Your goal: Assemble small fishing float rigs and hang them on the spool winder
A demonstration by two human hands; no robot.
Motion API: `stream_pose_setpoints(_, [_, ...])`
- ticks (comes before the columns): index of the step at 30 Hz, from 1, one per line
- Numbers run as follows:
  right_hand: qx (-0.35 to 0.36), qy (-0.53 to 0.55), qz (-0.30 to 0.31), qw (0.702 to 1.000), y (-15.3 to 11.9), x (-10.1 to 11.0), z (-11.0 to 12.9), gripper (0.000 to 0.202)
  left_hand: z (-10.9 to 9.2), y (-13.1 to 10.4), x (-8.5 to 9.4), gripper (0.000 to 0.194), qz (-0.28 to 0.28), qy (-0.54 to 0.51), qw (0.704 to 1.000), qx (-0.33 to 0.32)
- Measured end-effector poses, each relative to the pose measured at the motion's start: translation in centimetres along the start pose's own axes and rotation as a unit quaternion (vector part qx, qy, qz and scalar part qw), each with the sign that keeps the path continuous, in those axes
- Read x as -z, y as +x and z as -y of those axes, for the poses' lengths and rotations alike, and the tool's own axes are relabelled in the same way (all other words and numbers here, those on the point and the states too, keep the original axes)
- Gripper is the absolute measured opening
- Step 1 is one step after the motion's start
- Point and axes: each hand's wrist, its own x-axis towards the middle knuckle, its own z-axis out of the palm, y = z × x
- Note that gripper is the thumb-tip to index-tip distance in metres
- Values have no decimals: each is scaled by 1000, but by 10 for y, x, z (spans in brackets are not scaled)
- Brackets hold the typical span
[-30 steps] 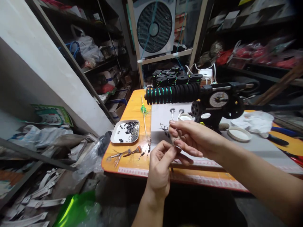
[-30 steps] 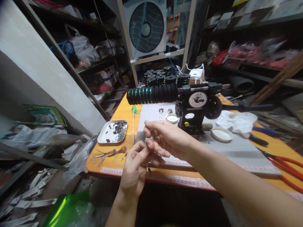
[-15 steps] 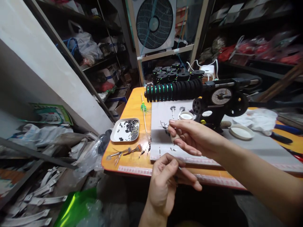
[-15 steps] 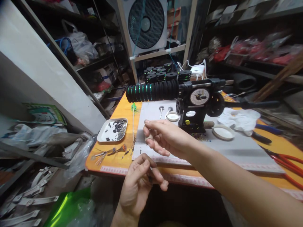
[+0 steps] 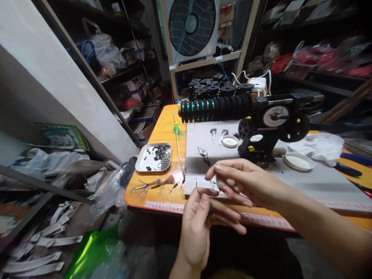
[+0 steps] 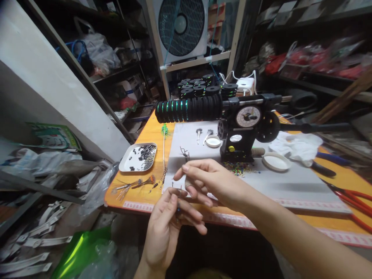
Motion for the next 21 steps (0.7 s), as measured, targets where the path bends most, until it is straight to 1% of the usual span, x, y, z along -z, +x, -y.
stream_pose_setpoints(4, [-32,-13,-24,999,-7,-5,-17,37,8,-12,6,19,2,-24,1000,-9])
stream_pose_setpoints(7, [-36,-33,8,999,-12,-14,-28,36,15,-20,10,14,-13,-33,999,-25])
stream_pose_setpoints(10, [-28,-46,43,998,-15,-21,-36,35,17,-27,12,9,-24,-27,999,-25])
stream_pose_setpoints(12, [-22,-31,38,999,-16,-24,-41,35,18,-30,11,10,-27,-30,999,-34])
stream_pose_setpoints(15, [-10,8,19,1000,-17,-25,-51,33,21,-33,9,16,-36,-42,997,-59])
stream_pose_setpoints(21, [-3,75,28,997,-17,-29,-66,28,31,-38,10,18,-49,-48,993,-94])
